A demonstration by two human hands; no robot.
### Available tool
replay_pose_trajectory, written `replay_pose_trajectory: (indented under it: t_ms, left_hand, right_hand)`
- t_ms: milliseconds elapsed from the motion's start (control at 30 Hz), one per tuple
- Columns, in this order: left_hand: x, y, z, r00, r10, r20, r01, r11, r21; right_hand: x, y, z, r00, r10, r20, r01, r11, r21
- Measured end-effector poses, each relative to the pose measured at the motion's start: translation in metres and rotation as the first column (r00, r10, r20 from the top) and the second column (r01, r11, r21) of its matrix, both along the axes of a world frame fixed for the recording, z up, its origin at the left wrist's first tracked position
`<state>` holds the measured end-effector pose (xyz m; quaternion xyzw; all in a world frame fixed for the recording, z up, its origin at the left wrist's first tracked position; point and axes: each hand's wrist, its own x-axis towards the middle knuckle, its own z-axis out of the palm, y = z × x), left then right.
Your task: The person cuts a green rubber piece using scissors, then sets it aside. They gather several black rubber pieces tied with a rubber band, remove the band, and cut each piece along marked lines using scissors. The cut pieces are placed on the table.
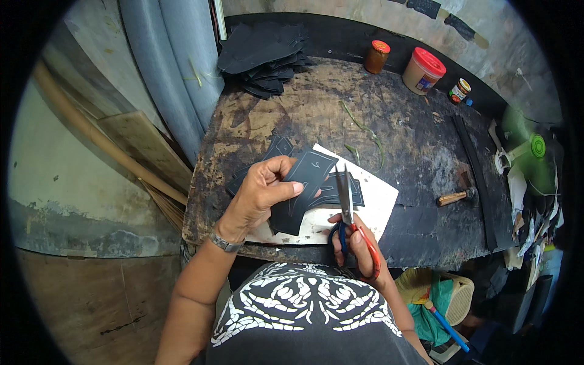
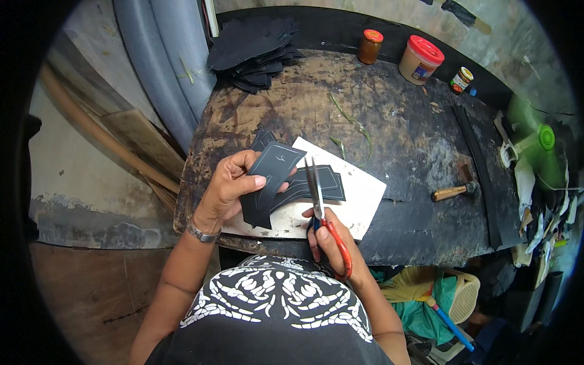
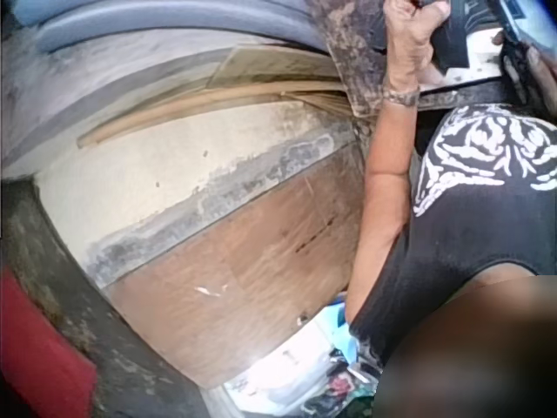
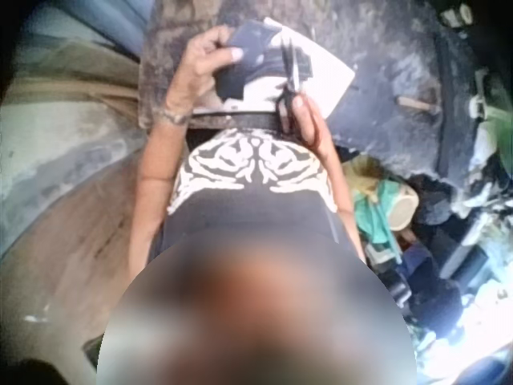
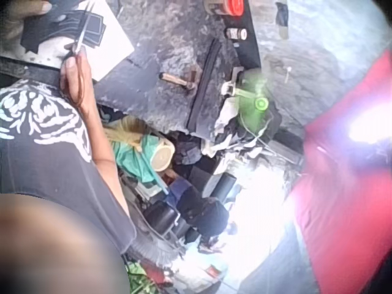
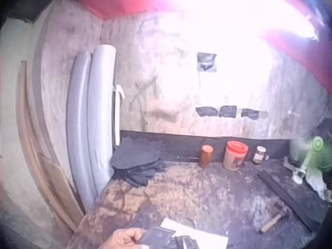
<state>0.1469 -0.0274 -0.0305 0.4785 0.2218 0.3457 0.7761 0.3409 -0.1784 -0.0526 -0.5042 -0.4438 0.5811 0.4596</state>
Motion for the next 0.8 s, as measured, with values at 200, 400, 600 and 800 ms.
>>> replay_pose_trajectory:
  t_ms: [200, 400, 600, 800]
  left_hand:
    - [-0.006, -0.009, -0.002, 0.994, 0.032, 0.109, -0.032, 0.999, -0.007]
    - [-0.012, -0.020, -0.005, 0.986, 0.045, 0.163, -0.037, 0.998, -0.057]
    - [-0.015, -0.023, -0.012, 0.984, 0.028, 0.174, -0.019, 0.999, -0.050]
    - [-0.019, -0.025, -0.013, 0.988, 0.017, 0.156, -0.001, 0.995, -0.096]
  right_hand:
    - [-0.007, 0.004, 0.008, 0.997, 0.058, 0.047, -0.059, 0.998, 0.019]
    - [-0.012, 0.006, 0.009, 0.998, 0.055, 0.018, -0.055, 0.998, 0.041]
    - [-0.014, 0.004, 0.008, 0.997, 0.066, 0.030, -0.067, 0.998, 0.017]
    - [-0.016, 0.003, 0.002, 0.998, 0.066, -0.011, -0.066, 0.998, 0.014]
